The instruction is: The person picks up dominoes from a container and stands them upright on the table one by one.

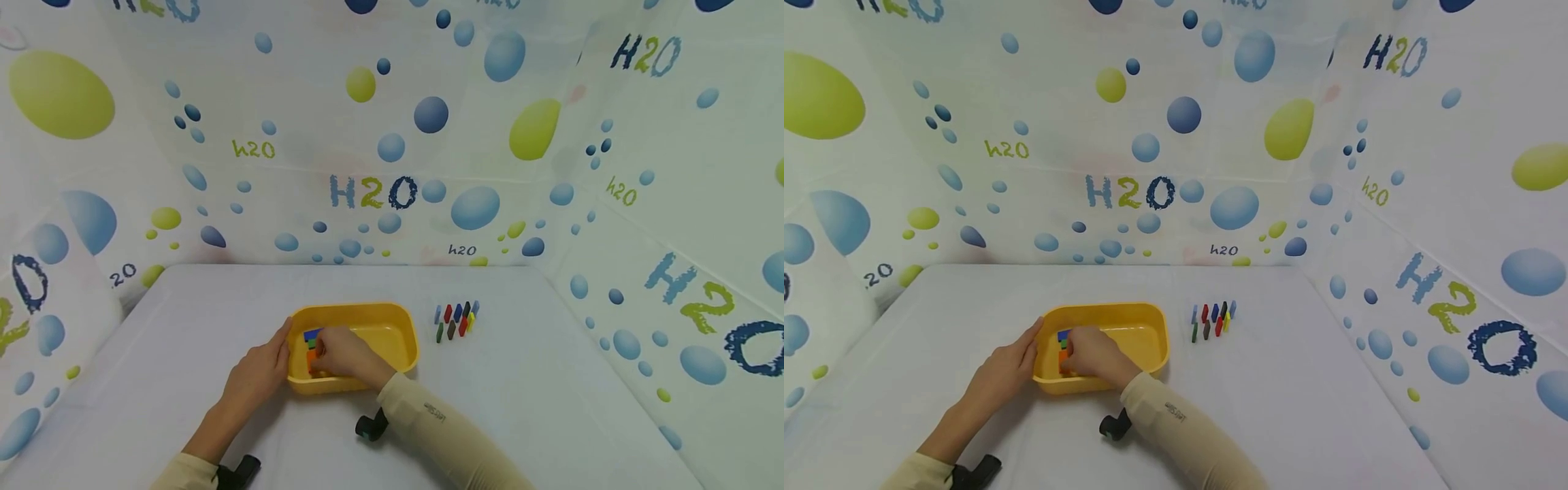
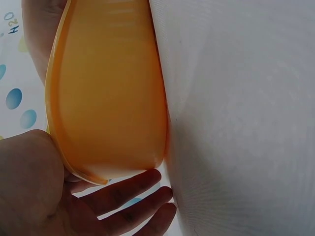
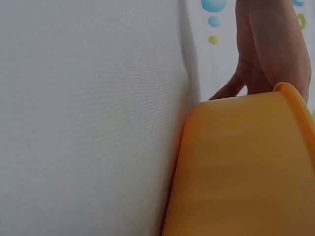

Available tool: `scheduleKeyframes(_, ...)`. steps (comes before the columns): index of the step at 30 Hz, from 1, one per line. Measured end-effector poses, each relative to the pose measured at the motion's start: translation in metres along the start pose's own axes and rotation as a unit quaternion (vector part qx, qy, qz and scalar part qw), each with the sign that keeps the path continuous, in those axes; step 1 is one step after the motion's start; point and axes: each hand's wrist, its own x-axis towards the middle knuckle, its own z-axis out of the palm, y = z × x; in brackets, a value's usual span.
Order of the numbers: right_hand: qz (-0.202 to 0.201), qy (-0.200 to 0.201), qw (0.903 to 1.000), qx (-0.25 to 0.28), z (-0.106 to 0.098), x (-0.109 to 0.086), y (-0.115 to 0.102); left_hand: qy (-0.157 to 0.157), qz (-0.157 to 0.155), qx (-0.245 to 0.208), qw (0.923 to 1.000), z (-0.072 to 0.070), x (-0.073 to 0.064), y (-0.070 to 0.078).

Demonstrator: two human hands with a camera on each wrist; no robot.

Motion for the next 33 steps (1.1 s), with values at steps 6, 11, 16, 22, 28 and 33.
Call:
scheduleKeyframes(6,0.043,-0.004,0.9990,-0.005,0.003,0.003,-0.005,-0.002,-0.005,0.005,1.0000,0.000,0.000,0.000)
scheduleKeyframes(11,0.050,0.000,0.9986,-0.015,0.006,0.005,-0.008,-0.002,-0.004,0.008,1.0000,-0.001,0.000,0.001)
scheduleKeyframes(16,0.050,0.008,0.9981,-0.035,0.009,0.008,-0.011,0.000,-0.002,0.011,0.9999,-0.001,0.000,0.000)
scheduleKeyframes(22,0.061,0.007,0.9959,-0.066,0.011,0.013,-0.013,-0.002,-0.001,0.010,0.9999,-0.001,0.000,0.000)
scheduleKeyframes(28,0.064,0.006,0.9966,-0.052,0.009,0.013,-0.014,-0.004,-0.003,0.008,1.0000,-0.001,0.000,0.001)
scheduleKeyframes(33,0.071,0.007,0.9970,-0.028,0.009,0.009,-0.013,-0.004,-0.001,0.007,1.0000,0.000,0.000,0.001)
